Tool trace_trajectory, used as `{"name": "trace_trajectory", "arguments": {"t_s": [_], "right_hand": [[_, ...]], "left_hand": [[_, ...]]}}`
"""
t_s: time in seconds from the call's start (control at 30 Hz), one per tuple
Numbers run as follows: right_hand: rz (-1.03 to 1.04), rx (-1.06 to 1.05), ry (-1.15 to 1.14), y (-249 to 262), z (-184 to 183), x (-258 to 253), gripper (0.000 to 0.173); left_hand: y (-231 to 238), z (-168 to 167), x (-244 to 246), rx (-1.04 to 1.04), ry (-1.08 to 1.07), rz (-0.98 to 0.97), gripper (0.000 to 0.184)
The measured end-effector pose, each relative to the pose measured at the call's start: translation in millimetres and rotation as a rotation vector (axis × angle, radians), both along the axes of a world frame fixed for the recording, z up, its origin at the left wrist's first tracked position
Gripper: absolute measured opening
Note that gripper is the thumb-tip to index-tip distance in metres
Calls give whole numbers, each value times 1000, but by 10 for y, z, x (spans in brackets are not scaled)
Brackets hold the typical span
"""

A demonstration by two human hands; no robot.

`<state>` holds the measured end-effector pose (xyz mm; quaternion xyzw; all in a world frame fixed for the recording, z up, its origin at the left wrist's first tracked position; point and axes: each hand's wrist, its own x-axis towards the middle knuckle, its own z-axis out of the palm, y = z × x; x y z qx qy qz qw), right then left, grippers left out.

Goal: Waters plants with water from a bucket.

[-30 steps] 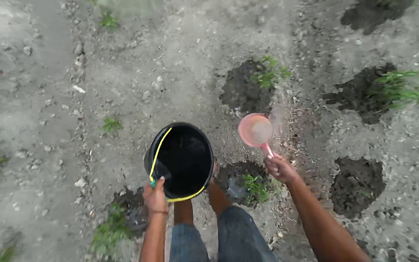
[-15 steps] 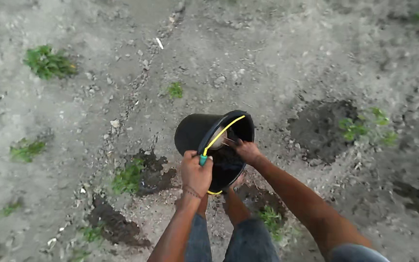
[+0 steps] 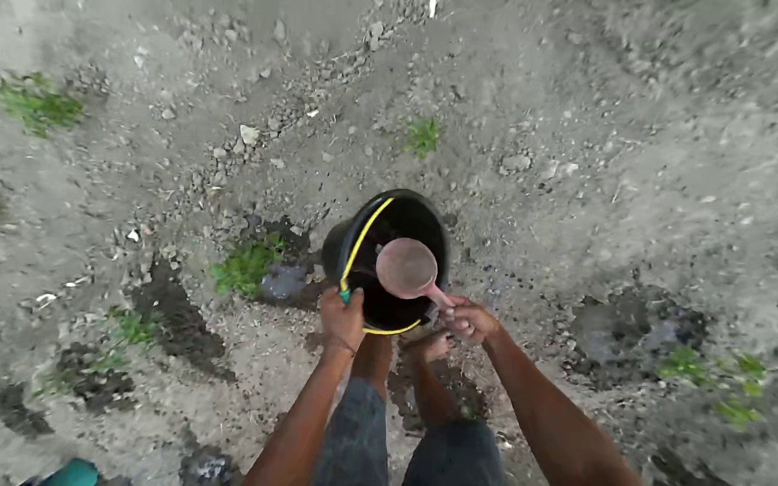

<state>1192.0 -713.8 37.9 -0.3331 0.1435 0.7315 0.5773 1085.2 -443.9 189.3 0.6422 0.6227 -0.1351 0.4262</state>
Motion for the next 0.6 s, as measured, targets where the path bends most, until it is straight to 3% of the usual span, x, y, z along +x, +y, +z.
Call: {"name": "trace_trajectory", "arguments": {"t_s": [0.13,0.33,0.47,0.6], "right_hand": [[-122,-56,-36,159,114,211,25],[-281,-291,-244,525,-14,831,23],[-354,-399,-288,819,-266,1278,22],[-292,-501,-343,1000,-321,1618,15]], "left_hand": [[417,-294,-225,38,85,171,30],[840,-282,-300,53,102,299,25],[995,-313,-490,76,124,277,27],[1045,-297,-690,54,142,259,39]]}}
